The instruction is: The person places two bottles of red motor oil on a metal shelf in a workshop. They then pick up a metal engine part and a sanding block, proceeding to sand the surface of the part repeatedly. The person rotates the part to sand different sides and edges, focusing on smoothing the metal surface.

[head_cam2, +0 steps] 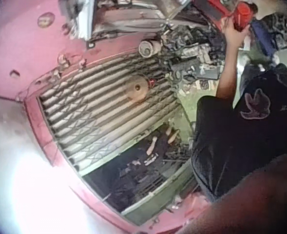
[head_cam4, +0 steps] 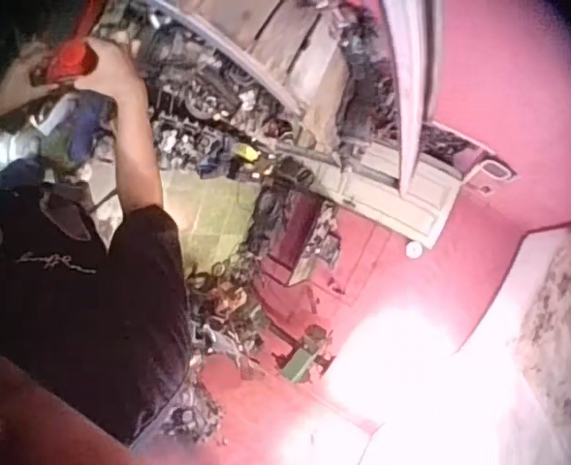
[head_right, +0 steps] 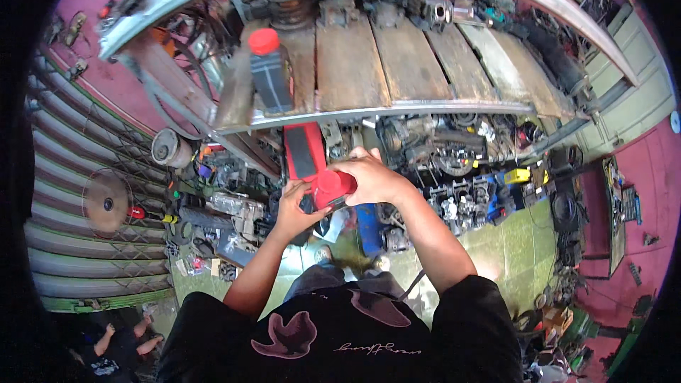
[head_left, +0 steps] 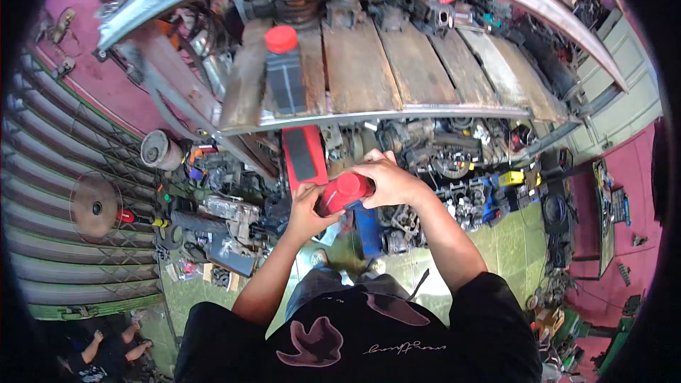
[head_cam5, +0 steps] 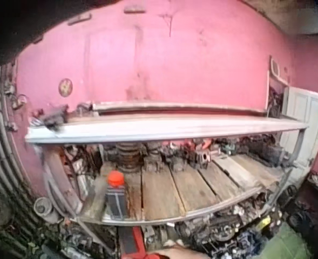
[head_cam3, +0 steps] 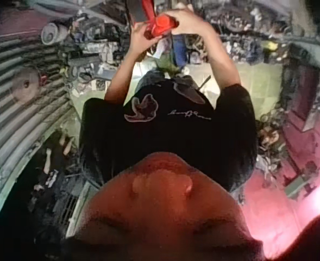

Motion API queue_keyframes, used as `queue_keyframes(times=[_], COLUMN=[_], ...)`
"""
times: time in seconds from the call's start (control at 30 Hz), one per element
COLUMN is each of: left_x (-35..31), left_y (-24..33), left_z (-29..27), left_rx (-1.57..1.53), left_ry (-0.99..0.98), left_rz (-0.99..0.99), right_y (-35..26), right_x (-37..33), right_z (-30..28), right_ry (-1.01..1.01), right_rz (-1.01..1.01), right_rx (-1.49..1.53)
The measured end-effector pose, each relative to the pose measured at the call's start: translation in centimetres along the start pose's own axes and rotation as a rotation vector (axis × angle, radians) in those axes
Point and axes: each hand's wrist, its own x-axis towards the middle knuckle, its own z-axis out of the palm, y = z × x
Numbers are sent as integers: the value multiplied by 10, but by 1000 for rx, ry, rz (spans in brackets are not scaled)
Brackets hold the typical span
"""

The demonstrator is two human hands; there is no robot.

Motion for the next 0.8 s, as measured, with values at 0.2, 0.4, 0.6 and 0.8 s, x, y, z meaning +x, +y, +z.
queue_keyframes(times=[0.2,0.4,0.6,0.8], left_x=[45,101,140,152], left_y=[55,55,43,8], left_z=[-80,-138,-171,-178], left_rx=[133,259,295,324], left_ry=[570,849,932,927], left_rz=[-69,-89,-141,-196], right_y=[-92,-125,-137,-124], right_x=[51,121,199,240], right_z=[-19,33,41,55], right_ry=[652,713,797,727], right_rz=[43,77,138,172], right_rx=[-321,-84,-64,-19])
